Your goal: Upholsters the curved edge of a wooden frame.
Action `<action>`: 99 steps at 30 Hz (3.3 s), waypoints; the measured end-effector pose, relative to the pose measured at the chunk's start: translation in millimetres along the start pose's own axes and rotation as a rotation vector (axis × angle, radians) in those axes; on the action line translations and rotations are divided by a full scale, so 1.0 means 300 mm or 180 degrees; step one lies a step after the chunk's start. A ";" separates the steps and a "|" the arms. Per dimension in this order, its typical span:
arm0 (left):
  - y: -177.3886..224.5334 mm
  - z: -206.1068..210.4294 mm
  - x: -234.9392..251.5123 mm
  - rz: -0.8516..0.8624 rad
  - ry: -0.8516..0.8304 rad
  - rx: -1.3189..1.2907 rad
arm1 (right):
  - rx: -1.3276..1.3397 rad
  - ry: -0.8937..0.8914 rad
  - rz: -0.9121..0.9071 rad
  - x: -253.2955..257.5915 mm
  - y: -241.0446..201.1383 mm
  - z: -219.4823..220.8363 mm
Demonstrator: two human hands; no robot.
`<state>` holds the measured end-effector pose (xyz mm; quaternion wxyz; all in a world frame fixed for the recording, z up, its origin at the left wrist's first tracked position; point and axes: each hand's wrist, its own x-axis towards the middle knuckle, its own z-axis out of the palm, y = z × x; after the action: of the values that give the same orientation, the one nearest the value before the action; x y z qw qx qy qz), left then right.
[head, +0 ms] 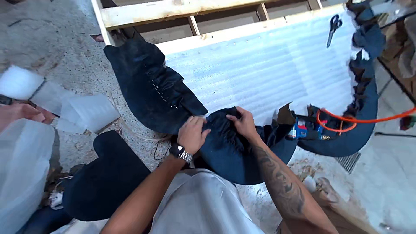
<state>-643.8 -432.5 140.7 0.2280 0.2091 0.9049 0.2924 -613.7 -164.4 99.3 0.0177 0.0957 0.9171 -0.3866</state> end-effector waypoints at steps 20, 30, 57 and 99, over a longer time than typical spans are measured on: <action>0.164 0.159 0.265 0.2007 -0.1377 0.2143 | -0.0825 0.1193 0.0918 -0.402 0.281 -0.623; 0.135 0.243 0.264 0.1716 -0.0433 0.1297 | -0.2535 -0.0306 0.0189 -0.382 0.787 -0.821; 0.114 0.183 0.434 0.2074 -0.0991 0.0839 | 0.0175 0.0397 0.2301 -0.595 -0.361 0.014; 0.125 0.254 0.217 0.1175 0.0320 -0.0260 | -0.0720 0.0999 0.2090 -0.654 -0.428 -0.089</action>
<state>-646.4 -338.3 89.8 0.1333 0.3472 0.8488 0.3759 -444.4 -264.6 229.5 0.0105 0.4400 0.8660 -0.2374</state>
